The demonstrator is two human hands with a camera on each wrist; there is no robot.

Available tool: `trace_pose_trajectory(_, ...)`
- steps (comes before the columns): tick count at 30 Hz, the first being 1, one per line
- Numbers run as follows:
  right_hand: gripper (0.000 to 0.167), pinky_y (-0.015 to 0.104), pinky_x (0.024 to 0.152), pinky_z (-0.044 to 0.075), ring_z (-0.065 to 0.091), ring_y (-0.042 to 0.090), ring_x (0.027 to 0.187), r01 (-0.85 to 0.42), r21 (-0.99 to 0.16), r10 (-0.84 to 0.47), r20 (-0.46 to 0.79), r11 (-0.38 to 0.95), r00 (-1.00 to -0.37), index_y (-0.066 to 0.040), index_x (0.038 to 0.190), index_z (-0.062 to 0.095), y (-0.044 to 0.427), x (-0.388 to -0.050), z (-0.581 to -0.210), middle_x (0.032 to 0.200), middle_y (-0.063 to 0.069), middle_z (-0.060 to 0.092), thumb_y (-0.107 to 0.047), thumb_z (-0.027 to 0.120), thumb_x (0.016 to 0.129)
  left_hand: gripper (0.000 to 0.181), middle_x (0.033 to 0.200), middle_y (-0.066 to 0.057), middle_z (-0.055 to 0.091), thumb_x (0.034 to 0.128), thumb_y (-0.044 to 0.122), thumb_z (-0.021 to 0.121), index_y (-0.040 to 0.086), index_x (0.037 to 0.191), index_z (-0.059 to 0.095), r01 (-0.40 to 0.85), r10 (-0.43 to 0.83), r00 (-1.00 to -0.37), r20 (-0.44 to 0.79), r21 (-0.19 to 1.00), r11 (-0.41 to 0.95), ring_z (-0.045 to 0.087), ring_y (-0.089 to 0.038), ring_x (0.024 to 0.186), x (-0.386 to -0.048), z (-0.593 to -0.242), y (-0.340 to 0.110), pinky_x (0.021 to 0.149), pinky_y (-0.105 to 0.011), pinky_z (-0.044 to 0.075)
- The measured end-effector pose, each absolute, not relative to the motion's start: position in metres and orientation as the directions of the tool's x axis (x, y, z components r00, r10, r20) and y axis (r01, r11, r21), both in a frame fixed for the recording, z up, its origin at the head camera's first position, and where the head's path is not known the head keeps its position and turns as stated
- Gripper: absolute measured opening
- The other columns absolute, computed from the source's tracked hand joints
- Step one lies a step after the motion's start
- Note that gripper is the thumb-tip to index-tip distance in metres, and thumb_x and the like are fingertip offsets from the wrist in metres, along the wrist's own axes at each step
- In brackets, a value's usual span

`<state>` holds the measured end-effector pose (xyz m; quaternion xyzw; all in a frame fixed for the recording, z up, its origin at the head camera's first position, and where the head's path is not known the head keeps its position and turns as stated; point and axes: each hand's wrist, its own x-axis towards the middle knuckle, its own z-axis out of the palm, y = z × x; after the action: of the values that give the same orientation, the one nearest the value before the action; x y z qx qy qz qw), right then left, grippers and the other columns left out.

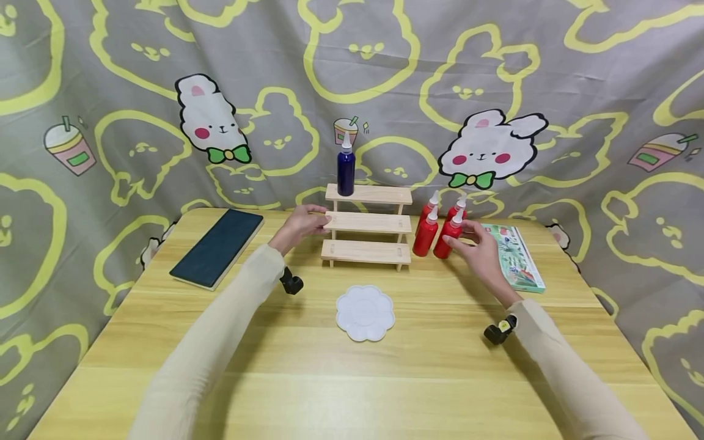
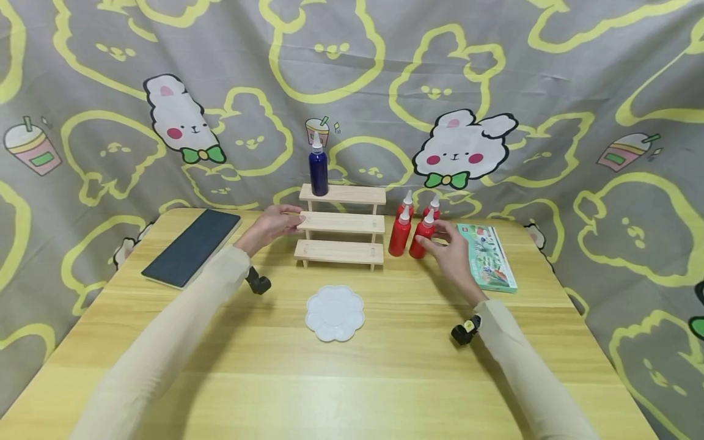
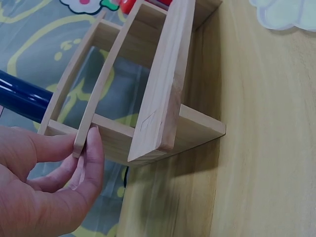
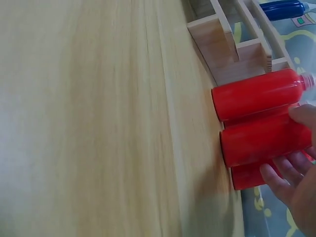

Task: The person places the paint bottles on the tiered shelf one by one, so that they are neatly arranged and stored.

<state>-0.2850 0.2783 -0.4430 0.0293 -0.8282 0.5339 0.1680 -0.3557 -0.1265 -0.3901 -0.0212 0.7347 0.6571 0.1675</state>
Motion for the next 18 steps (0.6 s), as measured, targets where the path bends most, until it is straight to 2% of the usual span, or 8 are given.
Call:
trace_pose_trajectory(9,0.053,0.010,0.090,0.050,0.060,-0.001,0.103,-0.224,-0.874,0.188,0.330,0.432,-0.925,0.002,0.138,0.060,0.284,-0.279,-0.414,0.113,-0.012,0.063,-0.018,0.081,0.094,0.047,0.109,-0.010,0.058,0.1039,0.001,0.062,-0.007,0.148,0.047,-0.257,0.188,-0.942,-0.279,0.957,0.133,0.063,-0.013,0.074,-0.357,-0.390,-0.127,0.114,-0.047,0.053)
trace_pose_trajectory(14,0.051,0.015,0.096,0.050,0.061,0.005,0.107,-0.267,-0.873,0.211,0.374,0.407,-0.903,-0.007,0.139,0.063,0.284,-0.278,-0.386,0.117,-0.012,0.064,-0.024,0.081,0.095,0.046,0.108,-0.010,0.058,0.1040,0.001,0.062,-0.007,0.147,0.048,-0.257,0.185,-0.943,-0.278,0.958,0.131,0.063,-0.013,0.077,-0.356,-0.391,-0.127,0.111,-0.043,0.056)
trace_pose_trajectory(18,0.050,0.012,0.093,0.052,0.062,0.008,0.108,-0.312,-0.875,0.214,0.407,0.370,-0.888,-0.012,0.140,0.065,0.283,-0.279,-0.364,0.120,-0.010,0.067,-0.025,0.080,0.095,0.046,0.106,-0.009,0.059,0.1038,0.002,0.063,-0.007,0.146,0.049,-0.251,0.183,-0.944,-0.273,0.958,0.135,0.064,-0.013,0.077,-0.356,-0.391,-0.126,0.098,-0.032,0.062)
